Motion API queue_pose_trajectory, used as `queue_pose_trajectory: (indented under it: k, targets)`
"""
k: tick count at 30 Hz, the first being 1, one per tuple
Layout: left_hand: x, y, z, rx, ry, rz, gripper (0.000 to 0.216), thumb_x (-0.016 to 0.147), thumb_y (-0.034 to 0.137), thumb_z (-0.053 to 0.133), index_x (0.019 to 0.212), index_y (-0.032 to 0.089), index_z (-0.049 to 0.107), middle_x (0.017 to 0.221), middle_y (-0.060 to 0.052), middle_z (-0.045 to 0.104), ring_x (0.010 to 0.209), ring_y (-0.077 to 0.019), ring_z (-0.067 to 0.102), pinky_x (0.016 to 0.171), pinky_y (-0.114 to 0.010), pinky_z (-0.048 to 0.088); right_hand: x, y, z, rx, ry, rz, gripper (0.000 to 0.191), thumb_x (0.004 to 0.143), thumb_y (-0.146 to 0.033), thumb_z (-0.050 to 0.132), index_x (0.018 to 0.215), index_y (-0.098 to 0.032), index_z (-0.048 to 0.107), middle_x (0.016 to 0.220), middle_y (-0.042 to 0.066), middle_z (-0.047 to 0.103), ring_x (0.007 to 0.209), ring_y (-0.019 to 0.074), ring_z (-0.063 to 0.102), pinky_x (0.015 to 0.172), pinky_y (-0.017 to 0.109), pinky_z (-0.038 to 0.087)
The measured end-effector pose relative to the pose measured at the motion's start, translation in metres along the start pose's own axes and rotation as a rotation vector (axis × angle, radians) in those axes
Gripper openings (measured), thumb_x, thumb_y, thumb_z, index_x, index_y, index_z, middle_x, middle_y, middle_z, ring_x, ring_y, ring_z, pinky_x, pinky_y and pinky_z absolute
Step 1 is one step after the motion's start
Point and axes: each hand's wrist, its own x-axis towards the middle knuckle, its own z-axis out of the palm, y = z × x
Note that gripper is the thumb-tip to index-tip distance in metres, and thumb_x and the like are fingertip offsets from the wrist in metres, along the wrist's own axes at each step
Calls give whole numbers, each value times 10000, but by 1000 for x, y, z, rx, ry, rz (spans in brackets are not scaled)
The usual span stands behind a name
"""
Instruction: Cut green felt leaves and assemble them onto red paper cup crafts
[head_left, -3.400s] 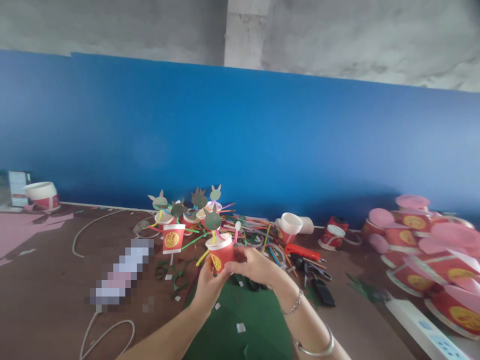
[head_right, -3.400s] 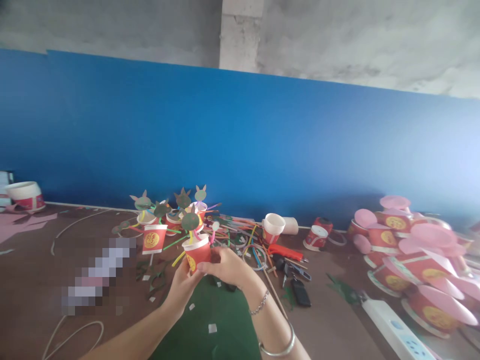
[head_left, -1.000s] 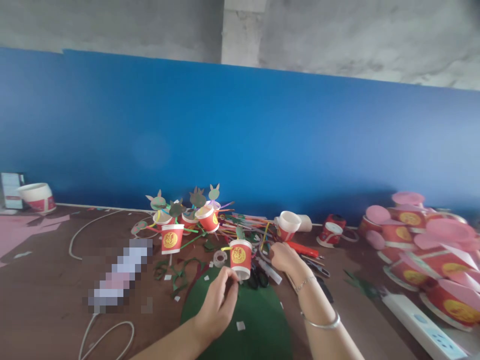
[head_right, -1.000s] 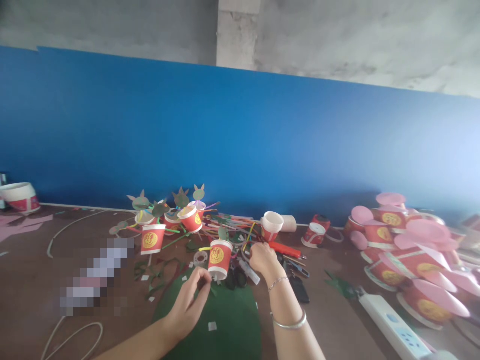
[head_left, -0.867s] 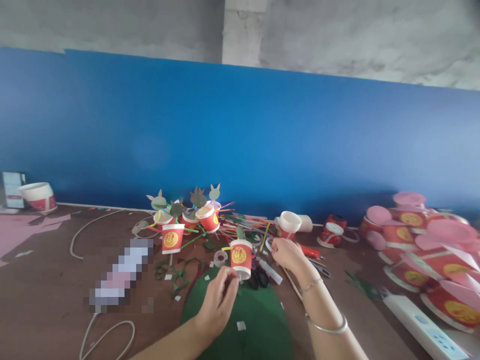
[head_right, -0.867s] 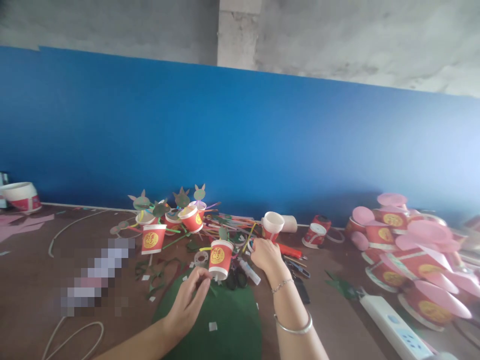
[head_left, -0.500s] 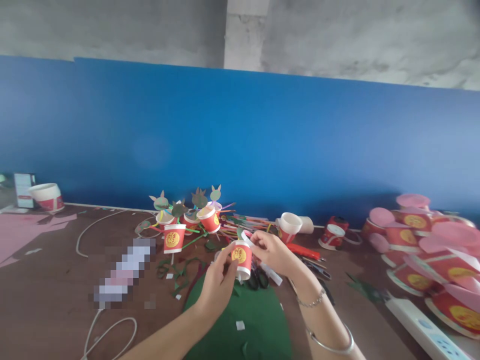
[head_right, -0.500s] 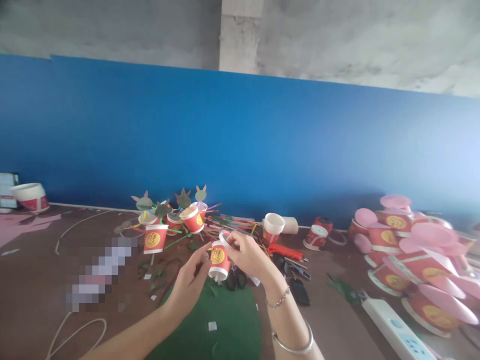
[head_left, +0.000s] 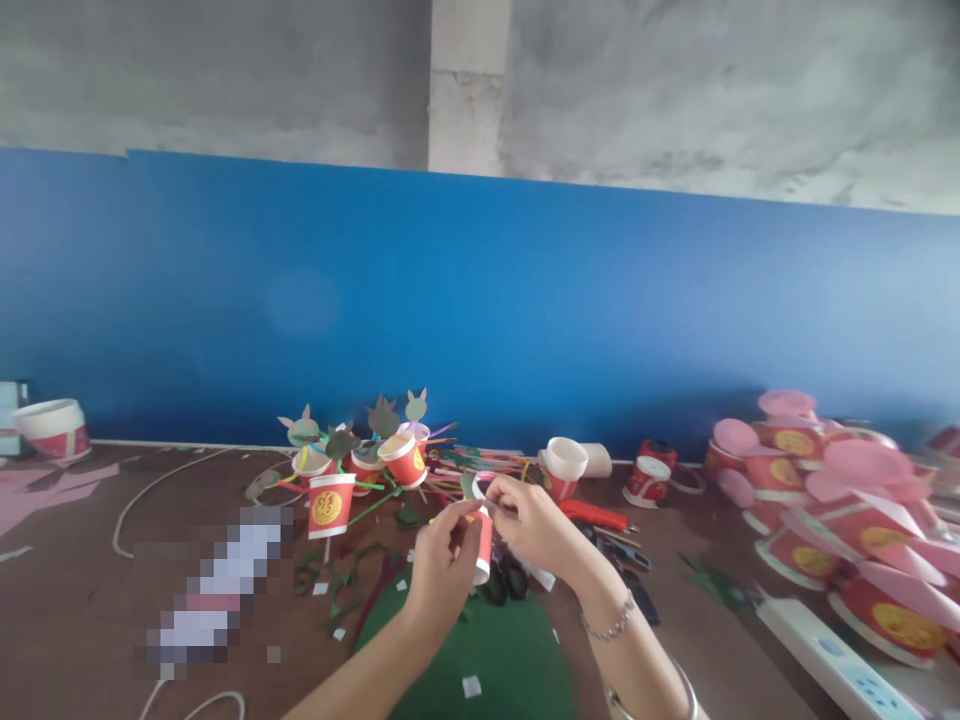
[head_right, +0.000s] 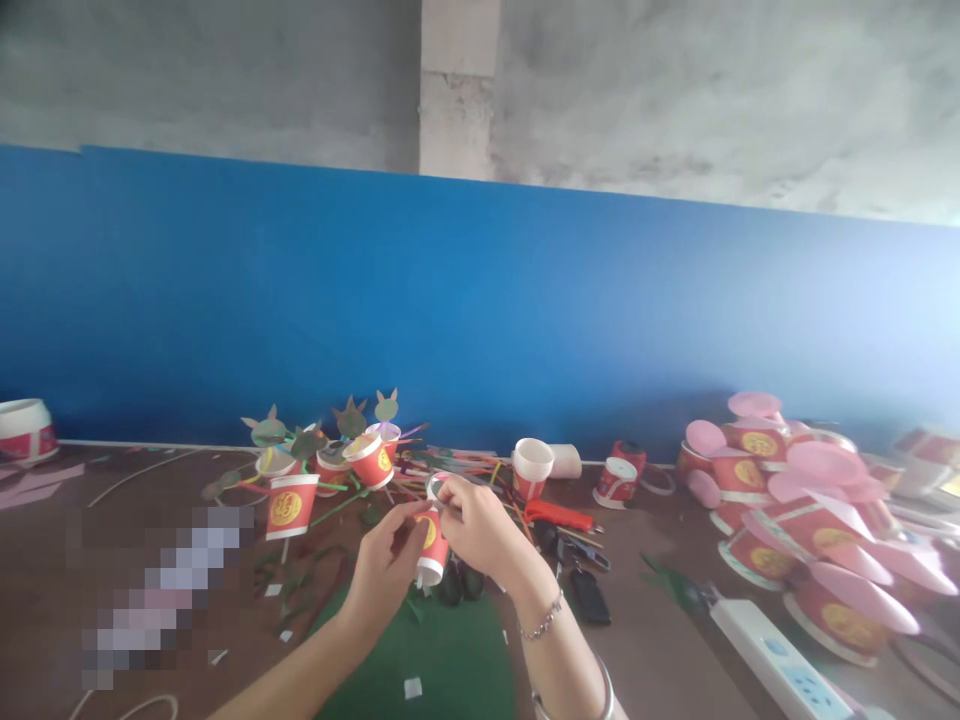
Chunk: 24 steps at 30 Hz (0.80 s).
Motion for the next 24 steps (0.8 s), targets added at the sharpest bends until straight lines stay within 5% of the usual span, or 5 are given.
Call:
queue_pose_trajectory:
  k: [3,8,13,19,24]
  targets:
    - [4,-1,-1,-122,55,-73,259,800,345,523,927,151,639,612,19,508,555,-110,443,533,-207,359,0,-6,1,7,-36,17,90,785,-149,435,725,-187,492,590,-46,502,529,87,391,492,192,276]
    - [11,-7,-5,-132,142,-34,458,769,348,576,1189,169,541,579,59,450,541,-105,423,549,-209,369,0,-12,3,-103,-6,-17,108,747,-96,434,693,-181,473,603,-37,487,559,95,389,501,197,259]
    - [13,-16,-7,75,71,31,251,785,365,546,866,177,691,629,9,528,562,-117,440,548,-217,349,0,-12,5,-169,-17,15,145,732,-80,428,741,-184,528,605,-33,513,527,96,388,500,206,253]
    - [13,-13,-8,144,60,8,217,800,355,526,768,168,632,595,24,506,548,-116,427,533,-213,326,-2,-13,8,-94,-3,8,214,738,-103,429,832,-193,598,649,-15,590,544,111,457,544,213,303]
    - [13,-11,-9,49,63,22,177,800,314,525,771,164,615,635,15,553,577,-119,464,555,-210,358,0,-15,10,-1,45,10,155,762,-158,439,678,-166,569,576,-24,529,527,98,405,505,201,286]
